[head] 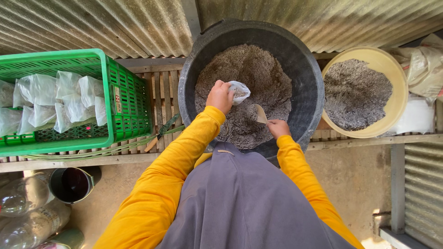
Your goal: The person scoops a dark granular material from a large black tub into small plastic bags using a wooden spoon. After filling each bag, the person places it into a green plastic crate. The process is repeated multiple times.
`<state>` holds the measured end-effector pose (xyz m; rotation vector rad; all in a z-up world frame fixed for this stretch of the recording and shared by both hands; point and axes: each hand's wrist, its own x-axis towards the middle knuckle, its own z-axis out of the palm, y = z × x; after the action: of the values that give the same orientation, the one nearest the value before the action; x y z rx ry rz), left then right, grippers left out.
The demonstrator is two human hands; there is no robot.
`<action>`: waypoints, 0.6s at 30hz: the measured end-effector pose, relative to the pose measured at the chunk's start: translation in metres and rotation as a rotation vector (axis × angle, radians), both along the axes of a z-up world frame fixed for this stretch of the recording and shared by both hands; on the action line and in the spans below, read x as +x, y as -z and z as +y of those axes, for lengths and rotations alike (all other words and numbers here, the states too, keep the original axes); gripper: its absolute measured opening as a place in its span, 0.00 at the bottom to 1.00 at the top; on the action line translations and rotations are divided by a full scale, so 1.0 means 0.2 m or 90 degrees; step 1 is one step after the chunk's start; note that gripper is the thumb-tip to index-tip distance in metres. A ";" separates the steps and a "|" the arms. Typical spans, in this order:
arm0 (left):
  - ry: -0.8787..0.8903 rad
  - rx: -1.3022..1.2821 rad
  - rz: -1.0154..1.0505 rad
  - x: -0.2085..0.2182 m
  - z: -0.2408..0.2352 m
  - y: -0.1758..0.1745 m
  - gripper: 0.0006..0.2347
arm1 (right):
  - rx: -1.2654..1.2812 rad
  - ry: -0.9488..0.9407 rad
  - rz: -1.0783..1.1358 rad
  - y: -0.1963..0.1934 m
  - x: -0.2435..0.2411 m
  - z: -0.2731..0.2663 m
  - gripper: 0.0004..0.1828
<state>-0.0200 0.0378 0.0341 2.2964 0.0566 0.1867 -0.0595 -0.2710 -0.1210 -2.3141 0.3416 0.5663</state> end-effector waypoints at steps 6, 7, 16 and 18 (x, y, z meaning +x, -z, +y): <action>-0.007 -0.041 0.010 0.02 -0.03 0.03 0.12 | 0.325 0.135 -0.042 -0.35 0.08 -0.06 0.14; -0.007 -0.051 0.005 0.02 -0.04 0.03 0.13 | 0.347 0.137 -0.059 -0.45 0.10 -0.04 0.14; -0.008 -0.107 0.023 0.04 -0.07 0.02 0.18 | -0.046 -0.098 -0.433 -1.06 0.09 0.41 0.14; -0.016 -0.112 0.015 0.04 -0.06 0.03 0.19 | -0.084 -0.114 -0.417 -1.11 0.06 0.49 0.15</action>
<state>-0.0110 0.0253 0.0289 2.1226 0.1088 0.1613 -0.0475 -0.1721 0.1000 -2.5171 -0.1466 -0.1558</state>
